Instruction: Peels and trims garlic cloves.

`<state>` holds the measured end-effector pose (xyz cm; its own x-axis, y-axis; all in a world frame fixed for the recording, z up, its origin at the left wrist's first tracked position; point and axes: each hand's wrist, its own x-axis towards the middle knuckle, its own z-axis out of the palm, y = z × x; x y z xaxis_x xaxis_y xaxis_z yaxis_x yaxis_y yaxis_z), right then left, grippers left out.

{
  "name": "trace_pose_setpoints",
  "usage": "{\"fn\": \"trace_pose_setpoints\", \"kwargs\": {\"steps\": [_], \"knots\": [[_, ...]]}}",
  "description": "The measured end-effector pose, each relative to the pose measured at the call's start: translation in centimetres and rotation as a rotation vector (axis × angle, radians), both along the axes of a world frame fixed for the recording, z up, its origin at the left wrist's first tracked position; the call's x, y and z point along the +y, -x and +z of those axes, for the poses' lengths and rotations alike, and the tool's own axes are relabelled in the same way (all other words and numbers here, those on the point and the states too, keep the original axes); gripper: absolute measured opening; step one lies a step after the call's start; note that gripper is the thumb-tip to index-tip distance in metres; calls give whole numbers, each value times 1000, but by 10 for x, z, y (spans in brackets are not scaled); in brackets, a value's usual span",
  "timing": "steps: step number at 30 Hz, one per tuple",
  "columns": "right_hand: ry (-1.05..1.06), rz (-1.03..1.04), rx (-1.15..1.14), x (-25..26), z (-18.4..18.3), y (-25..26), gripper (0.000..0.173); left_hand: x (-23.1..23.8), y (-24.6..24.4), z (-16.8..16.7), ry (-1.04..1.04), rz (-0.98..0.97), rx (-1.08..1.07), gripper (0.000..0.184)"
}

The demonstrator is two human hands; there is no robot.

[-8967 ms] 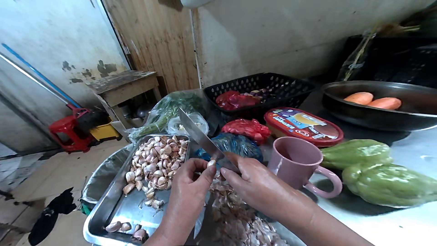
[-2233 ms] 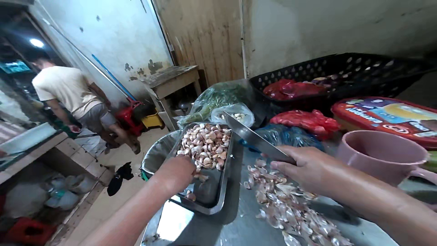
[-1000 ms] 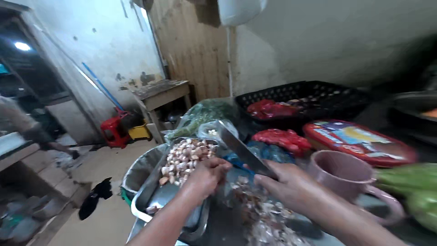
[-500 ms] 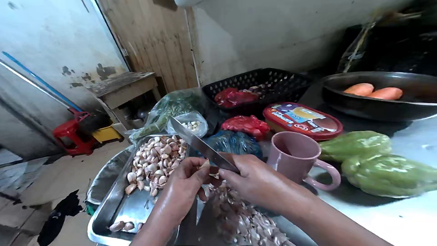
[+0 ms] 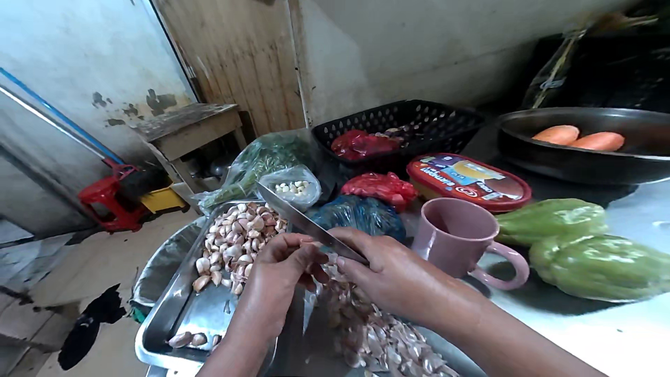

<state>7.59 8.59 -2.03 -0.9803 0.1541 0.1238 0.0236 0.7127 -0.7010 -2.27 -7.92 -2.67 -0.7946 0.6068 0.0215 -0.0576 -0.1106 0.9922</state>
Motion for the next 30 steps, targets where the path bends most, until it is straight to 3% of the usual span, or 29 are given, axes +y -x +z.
{"fn": "trace_pose_setpoints", "kwargs": {"steps": [5,13,20,30], "knots": [[10,-10,11,-3,2,-1,40,4,-5,0,-42,4,-128,8],[-99,-30,36,-5,0,0,31,8,-10,-3,-110,30,-274,7],[-40,-43,19,-4,3,-1,39,8,-6,-2,-147,68,-316,13],[-94,-45,20,-9,4,-1,30,8,-8,-4,-184,32,-320,13]]}}
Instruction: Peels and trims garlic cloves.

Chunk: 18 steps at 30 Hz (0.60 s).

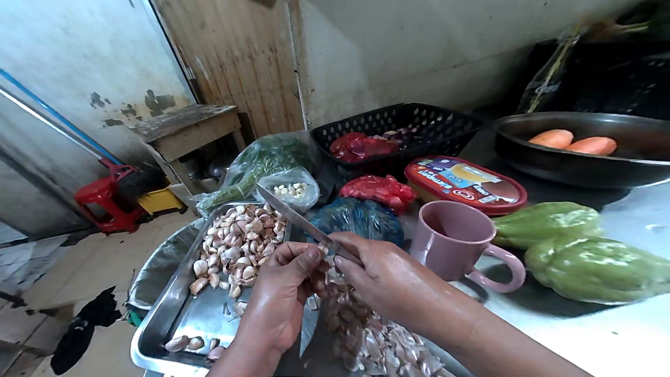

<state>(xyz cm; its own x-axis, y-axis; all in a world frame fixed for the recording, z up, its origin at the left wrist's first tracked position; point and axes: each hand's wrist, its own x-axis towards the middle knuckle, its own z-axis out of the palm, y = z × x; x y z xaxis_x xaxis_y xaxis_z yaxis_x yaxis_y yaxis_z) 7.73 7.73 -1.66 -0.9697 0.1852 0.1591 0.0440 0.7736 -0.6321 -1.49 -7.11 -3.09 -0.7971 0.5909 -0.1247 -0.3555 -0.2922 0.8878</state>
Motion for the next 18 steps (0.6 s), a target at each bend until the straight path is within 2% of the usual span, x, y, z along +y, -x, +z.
{"fn": "trace_pose_setpoints", "kwargs": {"steps": [4,9,13,18], "knots": [[-3,15,-7,-1,1,0,35,0,3,1,-9,-5,-70,18],[-25,13,-13,-1,2,-1,29,0,2,0,-34,-82,-110,19],[-16,6,-32,-2,3,0,26,0,2,-1,-13,-50,-55,19],[-33,-18,20,0,-4,1,27,1,-2,-2,31,-1,32,10]]}}
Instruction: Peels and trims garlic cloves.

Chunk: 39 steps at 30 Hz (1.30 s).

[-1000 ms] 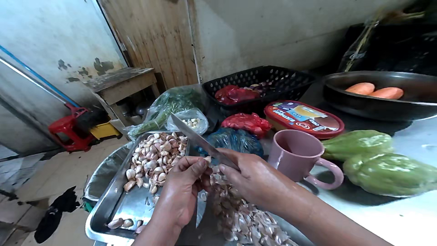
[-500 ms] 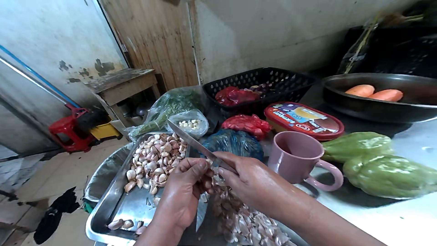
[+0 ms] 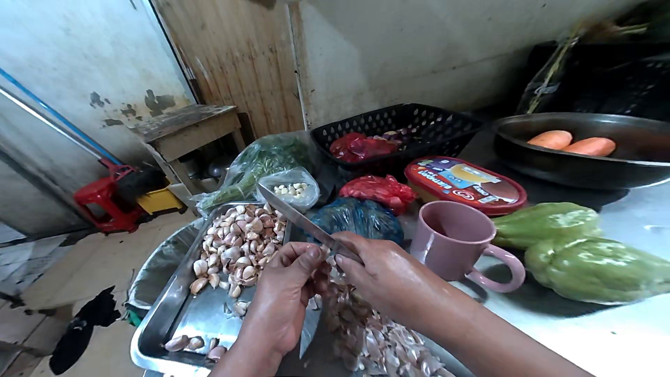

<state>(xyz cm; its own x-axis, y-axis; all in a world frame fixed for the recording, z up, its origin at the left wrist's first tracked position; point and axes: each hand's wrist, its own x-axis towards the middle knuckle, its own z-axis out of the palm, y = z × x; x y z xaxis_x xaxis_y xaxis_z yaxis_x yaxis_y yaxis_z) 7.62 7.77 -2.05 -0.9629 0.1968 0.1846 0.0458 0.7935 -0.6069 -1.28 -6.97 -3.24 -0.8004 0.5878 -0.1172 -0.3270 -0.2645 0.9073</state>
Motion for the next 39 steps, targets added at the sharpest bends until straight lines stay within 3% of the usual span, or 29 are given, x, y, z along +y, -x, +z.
{"fn": "trace_pose_setpoints", "kwargs": {"steps": [4,7,10,14,20,23,28,33,39], "knots": [[46,12,4,2,1,0,28,0,1,-7,33,67,220,7],[100,19,-40,2,4,-1,30,2,3,-7,62,107,242,13],[114,11,-70,2,6,0,30,2,4,-10,74,108,300,2],[85,-33,-82,0,9,-1,30,-3,6,-17,240,55,671,25],[97,-13,-103,-1,9,0,30,-2,3,-17,326,149,793,17],[182,-63,-129,4,13,0,29,-3,4,-15,321,171,736,17],[258,-170,81,17,3,0,19,-5,15,-9,200,221,453,15],[119,-56,-141,12,13,0,22,-2,13,-6,127,184,353,13],[141,-20,-153,10,13,-1,30,1,5,-9,67,54,245,8]]}}
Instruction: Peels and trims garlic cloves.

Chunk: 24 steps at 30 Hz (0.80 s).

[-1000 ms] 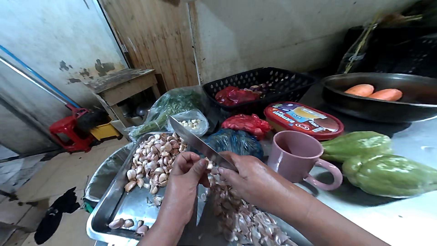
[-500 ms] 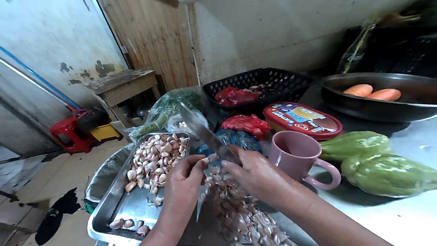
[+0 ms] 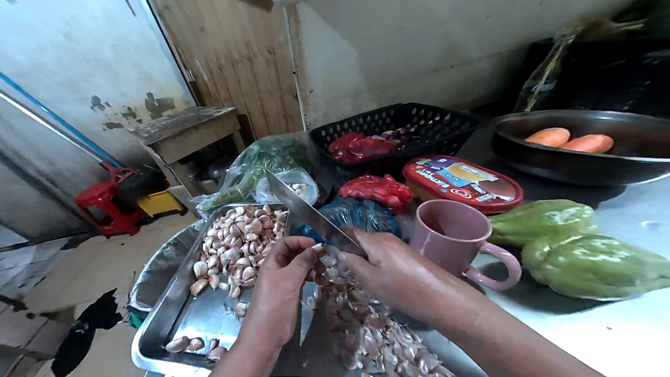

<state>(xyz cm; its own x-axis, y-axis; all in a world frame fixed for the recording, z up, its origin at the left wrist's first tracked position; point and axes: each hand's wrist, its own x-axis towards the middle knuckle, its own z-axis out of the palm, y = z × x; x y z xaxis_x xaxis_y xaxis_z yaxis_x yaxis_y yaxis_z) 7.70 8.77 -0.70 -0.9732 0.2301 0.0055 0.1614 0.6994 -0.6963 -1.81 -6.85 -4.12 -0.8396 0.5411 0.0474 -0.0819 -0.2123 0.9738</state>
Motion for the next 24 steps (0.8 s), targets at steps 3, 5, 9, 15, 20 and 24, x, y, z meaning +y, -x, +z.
{"fn": "trace_pose_setpoints", "kwargs": {"steps": [3,5,9,15,20,24], "knots": [[0,9,-4,-1,0,0,27,1,-2,-3,-36,-4,26,9],[-1,7,-8,-1,-1,1,26,1,-2,-5,-54,11,68,11],[4,7,22,-4,-4,1,28,3,-4,-12,-58,39,219,12],[-16,9,30,-6,-4,1,28,5,-8,-13,22,74,309,10],[-39,9,-6,-8,-1,2,29,5,-8,-15,48,90,362,11],[-75,7,-52,-10,3,2,29,3,-8,-15,137,102,487,10]]}}
